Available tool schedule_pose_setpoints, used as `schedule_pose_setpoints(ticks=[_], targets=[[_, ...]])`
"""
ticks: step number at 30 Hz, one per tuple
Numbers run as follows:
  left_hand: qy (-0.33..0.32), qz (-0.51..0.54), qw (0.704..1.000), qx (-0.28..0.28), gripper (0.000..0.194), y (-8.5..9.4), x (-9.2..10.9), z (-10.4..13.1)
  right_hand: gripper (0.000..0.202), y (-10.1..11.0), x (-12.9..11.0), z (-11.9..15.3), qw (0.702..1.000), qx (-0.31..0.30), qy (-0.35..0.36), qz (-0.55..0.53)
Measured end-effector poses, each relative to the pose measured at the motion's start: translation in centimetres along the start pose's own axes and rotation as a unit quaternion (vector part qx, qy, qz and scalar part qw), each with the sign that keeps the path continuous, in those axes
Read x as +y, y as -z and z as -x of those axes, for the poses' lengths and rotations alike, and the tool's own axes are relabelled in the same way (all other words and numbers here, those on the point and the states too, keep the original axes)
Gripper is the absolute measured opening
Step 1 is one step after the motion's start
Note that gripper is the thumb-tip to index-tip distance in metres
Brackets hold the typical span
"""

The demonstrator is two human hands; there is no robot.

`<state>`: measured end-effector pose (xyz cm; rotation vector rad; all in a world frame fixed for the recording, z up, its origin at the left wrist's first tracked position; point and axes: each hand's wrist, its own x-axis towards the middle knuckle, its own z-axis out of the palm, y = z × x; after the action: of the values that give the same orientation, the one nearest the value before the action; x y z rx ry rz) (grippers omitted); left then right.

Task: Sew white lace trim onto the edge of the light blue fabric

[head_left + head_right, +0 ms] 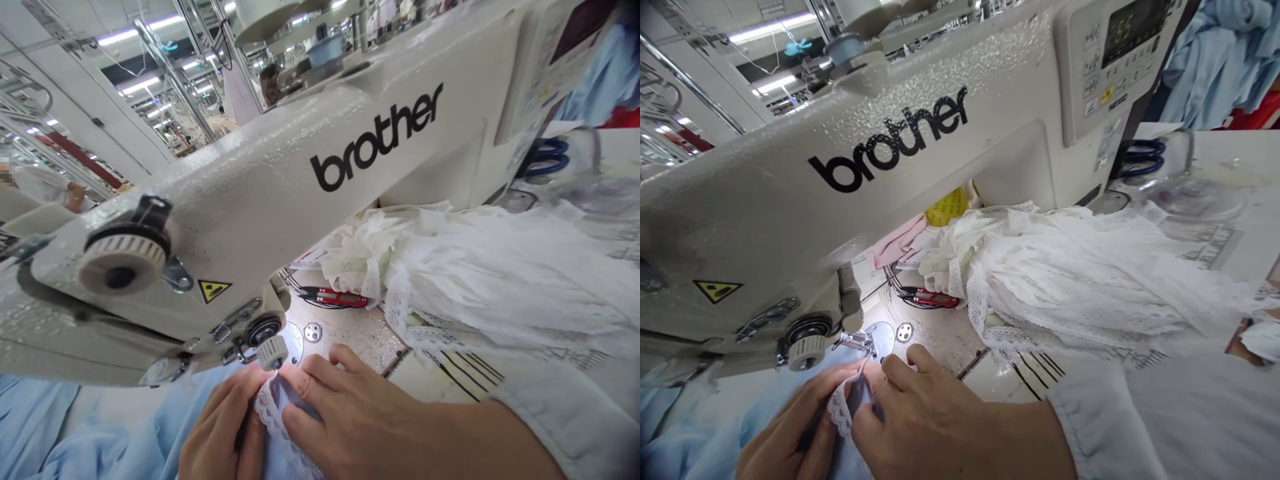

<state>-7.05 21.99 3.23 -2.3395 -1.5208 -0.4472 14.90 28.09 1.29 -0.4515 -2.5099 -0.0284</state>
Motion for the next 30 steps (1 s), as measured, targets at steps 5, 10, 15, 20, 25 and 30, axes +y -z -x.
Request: schedule_pose_setpoints(ticks=[5, 10, 15, 20, 25, 30], targets=[[-0.024, -0.005, 1.0, 0.01, 0.025, -0.1, 0.0, -0.3, 0.038, 0.4, 0.5, 0.0, 0.999, -0.03, 0.005, -0.014], [-0.032, -0.005, 0.999, 0.0, 0.026, 0.1, 0.0, -0.3, 0.035, 2.4, 0.7, 0.0, 0.996, -0.075, 0.007, -0.041], [-0.04, 0.02, 0.999, 0.004, 0.026, 0.4, 0.2, -0.5, 0.028, 3.6, 0.5, 0.0, 0.993, -0.103, 0.01, -0.051], [-0.044, 0.036, 0.998, 0.002, 0.025, 0.3, 0.6, -0.6, 0.037, 2.6, 0.3, 0.0, 0.996, -0.084, -0.002, -0.036], [-0.055, 0.023, 0.998, 0.028, 0.021, 0.3, 0.4, -1.1, 0.049, 1.3, 0.6, 0.0, 0.998, -0.062, 0.015, -0.024], [-0.054, 0.029, 0.998, 0.026, 0.021, 0.3, 0.0, -1.3, 0.037, 2.6, 0.6, -0.1, 0.996, -0.082, -0.017, -0.032]])
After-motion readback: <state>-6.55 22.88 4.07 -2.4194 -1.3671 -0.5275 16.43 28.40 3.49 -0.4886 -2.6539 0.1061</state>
